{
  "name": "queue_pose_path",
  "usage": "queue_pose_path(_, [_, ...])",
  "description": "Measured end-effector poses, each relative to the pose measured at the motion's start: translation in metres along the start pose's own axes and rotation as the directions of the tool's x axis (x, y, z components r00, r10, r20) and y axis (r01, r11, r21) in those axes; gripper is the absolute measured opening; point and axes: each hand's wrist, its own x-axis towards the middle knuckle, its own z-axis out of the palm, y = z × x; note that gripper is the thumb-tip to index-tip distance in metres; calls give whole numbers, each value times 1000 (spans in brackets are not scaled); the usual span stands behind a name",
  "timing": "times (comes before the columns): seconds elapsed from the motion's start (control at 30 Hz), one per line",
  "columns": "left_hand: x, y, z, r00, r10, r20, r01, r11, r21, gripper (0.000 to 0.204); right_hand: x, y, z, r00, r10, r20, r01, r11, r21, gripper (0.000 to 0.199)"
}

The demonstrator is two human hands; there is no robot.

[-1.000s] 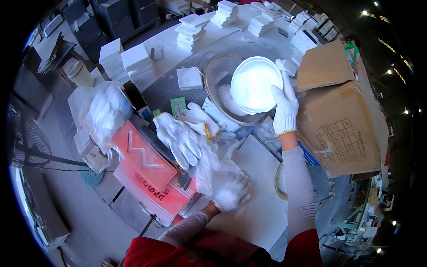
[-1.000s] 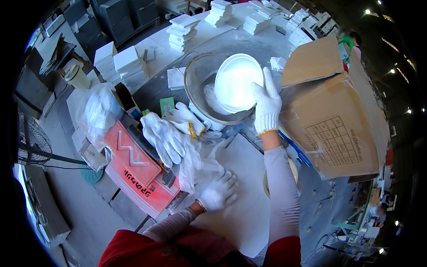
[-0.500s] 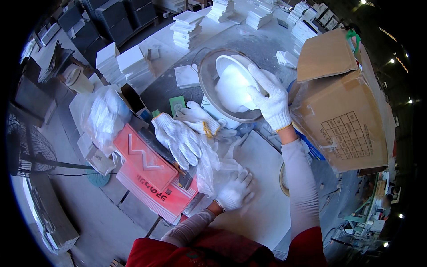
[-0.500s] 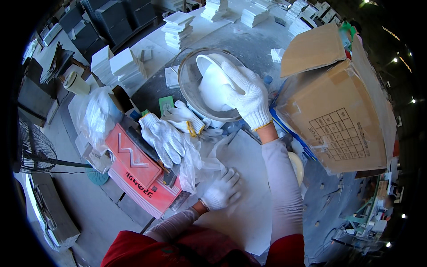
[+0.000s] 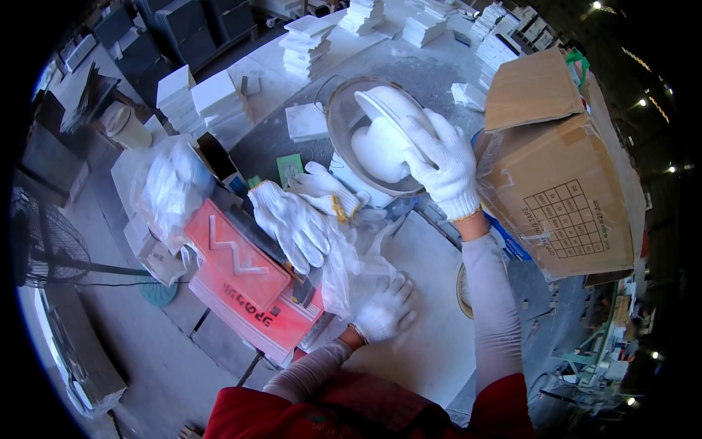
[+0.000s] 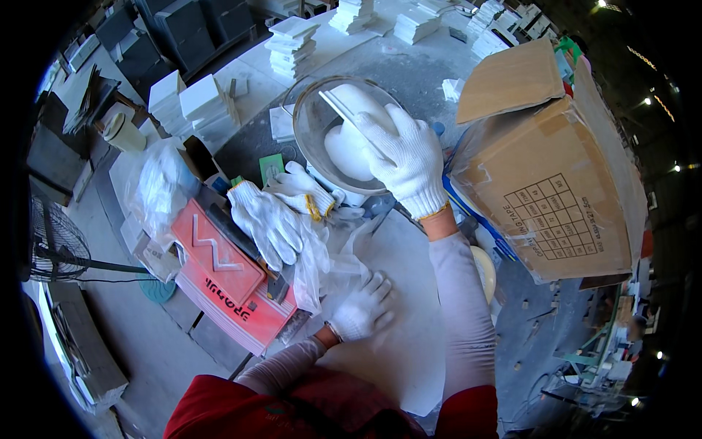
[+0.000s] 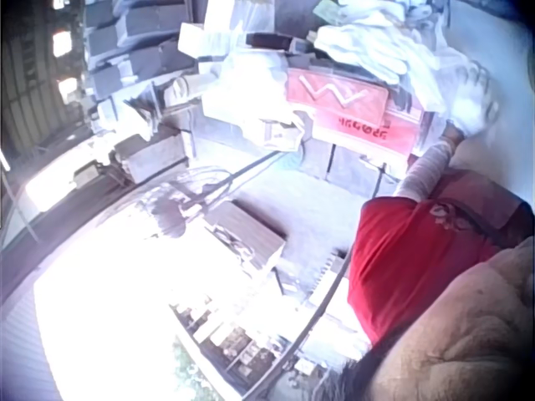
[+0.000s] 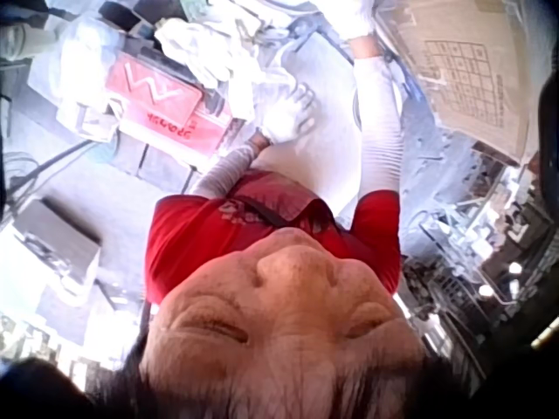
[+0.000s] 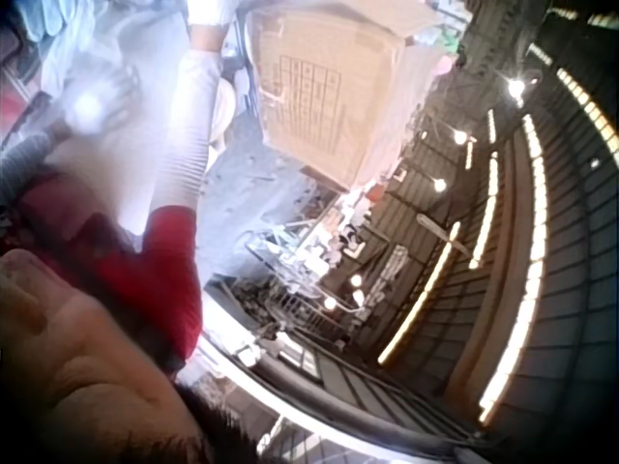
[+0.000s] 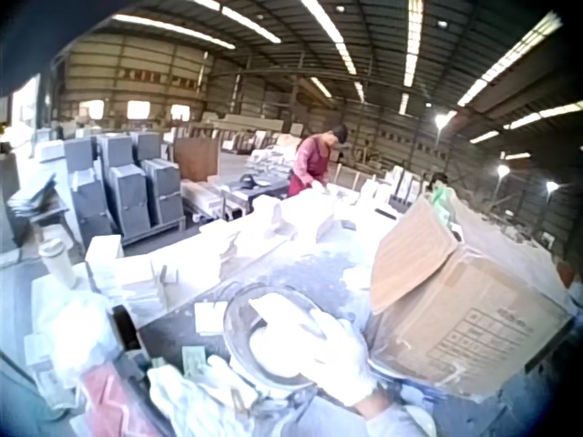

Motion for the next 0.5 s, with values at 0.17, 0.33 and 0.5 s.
queue_pose_path(0.17, [0,1,-2,1000,-1,14,1,1000,18,47,13,-3,-11,999,28,-35,-26,997,77,58])
queue_pose_path(0.33, [0,0,-6,1000,5,16,-6,999,39,47,2,0,-18,997,70,-37,-70,998,1,58])
queue_pose_path(0.5, [-1,0,-1,1000,11,-13,-10,999,49,46,-11,-11,-23,979,180,-94,-184,982,-33,56])
